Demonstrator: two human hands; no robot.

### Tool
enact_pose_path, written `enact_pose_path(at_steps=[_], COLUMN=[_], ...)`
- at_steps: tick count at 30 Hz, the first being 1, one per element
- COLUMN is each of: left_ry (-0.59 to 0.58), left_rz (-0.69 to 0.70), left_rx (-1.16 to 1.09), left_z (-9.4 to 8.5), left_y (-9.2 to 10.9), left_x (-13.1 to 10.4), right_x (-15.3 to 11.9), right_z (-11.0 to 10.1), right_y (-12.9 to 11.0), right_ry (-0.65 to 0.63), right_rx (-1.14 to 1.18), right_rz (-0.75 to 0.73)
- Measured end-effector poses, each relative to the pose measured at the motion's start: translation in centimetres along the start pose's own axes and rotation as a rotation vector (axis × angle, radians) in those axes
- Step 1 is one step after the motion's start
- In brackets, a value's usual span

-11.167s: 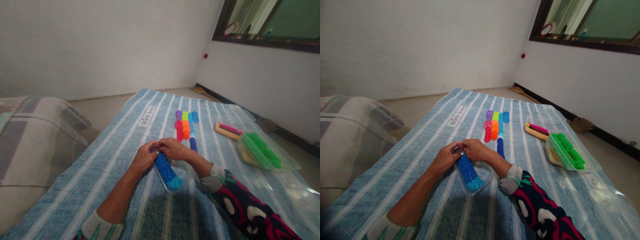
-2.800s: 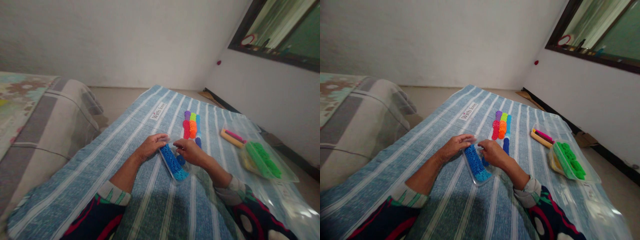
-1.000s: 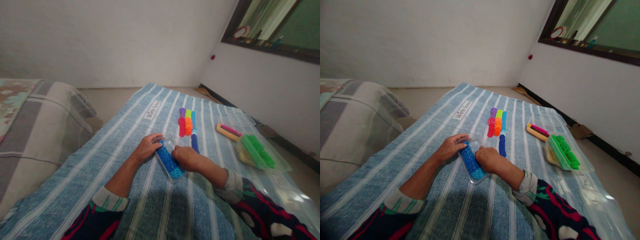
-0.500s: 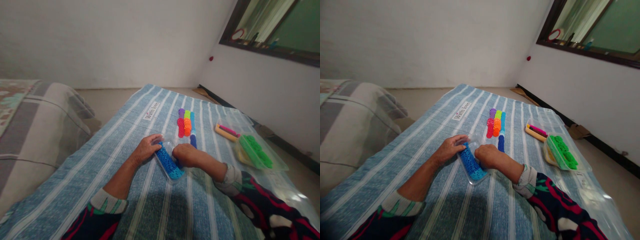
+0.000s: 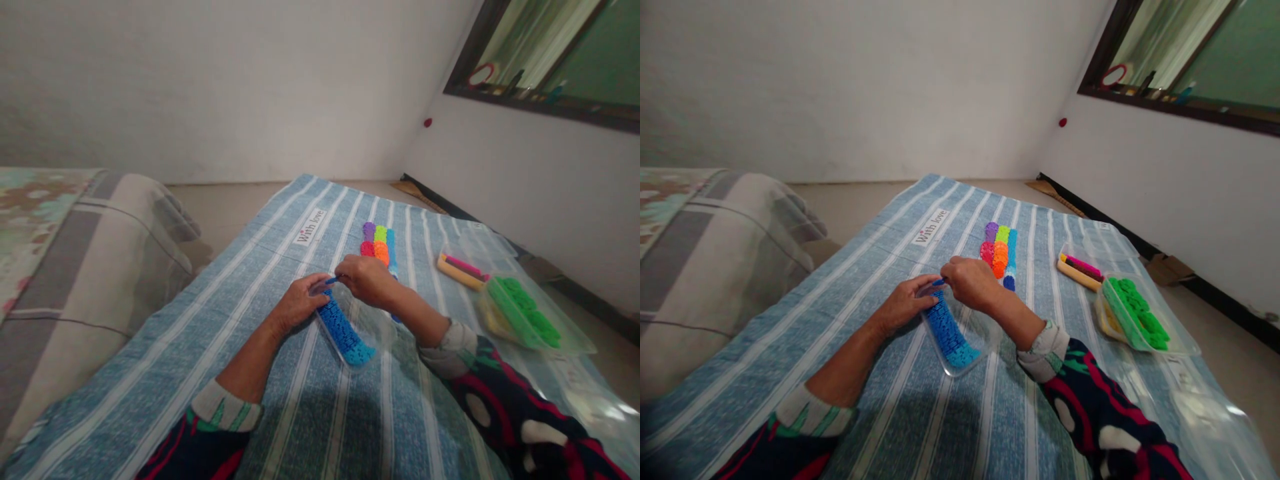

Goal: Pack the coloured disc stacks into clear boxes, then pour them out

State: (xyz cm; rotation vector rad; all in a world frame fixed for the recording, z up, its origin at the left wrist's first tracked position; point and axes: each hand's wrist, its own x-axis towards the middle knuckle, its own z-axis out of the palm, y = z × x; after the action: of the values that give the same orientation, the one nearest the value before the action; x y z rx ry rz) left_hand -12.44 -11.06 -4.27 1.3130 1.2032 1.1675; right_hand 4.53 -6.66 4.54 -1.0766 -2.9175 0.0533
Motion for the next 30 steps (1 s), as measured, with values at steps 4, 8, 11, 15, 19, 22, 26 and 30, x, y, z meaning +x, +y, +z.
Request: enact_pose_path(at_steps=[4, 8, 11, 15, 19, 22, 26, 30], left_ry=[-0.01, -0.029, -0.047, -0.038, -0.018, 0.008, 0.013, 0.019], left_rz=[0.036, 0.072, 0.095, 0.086, 0.059, 0.06, 0.07, 0.072], left_rx=[0.088, 0.14, 0.083, 0.056, 0.15, 0.193, 0.201, 0.215], left_z=[-0.1, -0.2, -0.1, -0.1, -0.2, -0.4, -0.3, -0.3], left_y=[0.2, 0.2, -0.2, -0.3, 0.1, 0.1, 0.1, 0.0], left_x=[0.0, 0.1, 0.1, 0.2, 0.2, 0.2, 0.2, 0.3], right_x=[1.0, 1.2, 1.2, 0.9, 0.6, 0.6, 0.7, 0.8], right_z=[1.1, 1.8, 2.4, 3.2, 3.8, 4.1, 4.7, 5.5], right_y=[-0.7, -1.1, -0.9, -0.3, -0.3, -0.7, -1.2, -1.3], right_ry=[-0.021, -0.033, 0.0, 0.035, 0.037, 0.041, 0.044, 0.078], right_rx=[-0.043, -0.005, 0.033, 0.132, 0.309, 0.368, 0.374, 0.402], right_rz=[-0.055, -0.127, -0.115, -0.032, -0.03, -0.025, -0.005, 0.003])
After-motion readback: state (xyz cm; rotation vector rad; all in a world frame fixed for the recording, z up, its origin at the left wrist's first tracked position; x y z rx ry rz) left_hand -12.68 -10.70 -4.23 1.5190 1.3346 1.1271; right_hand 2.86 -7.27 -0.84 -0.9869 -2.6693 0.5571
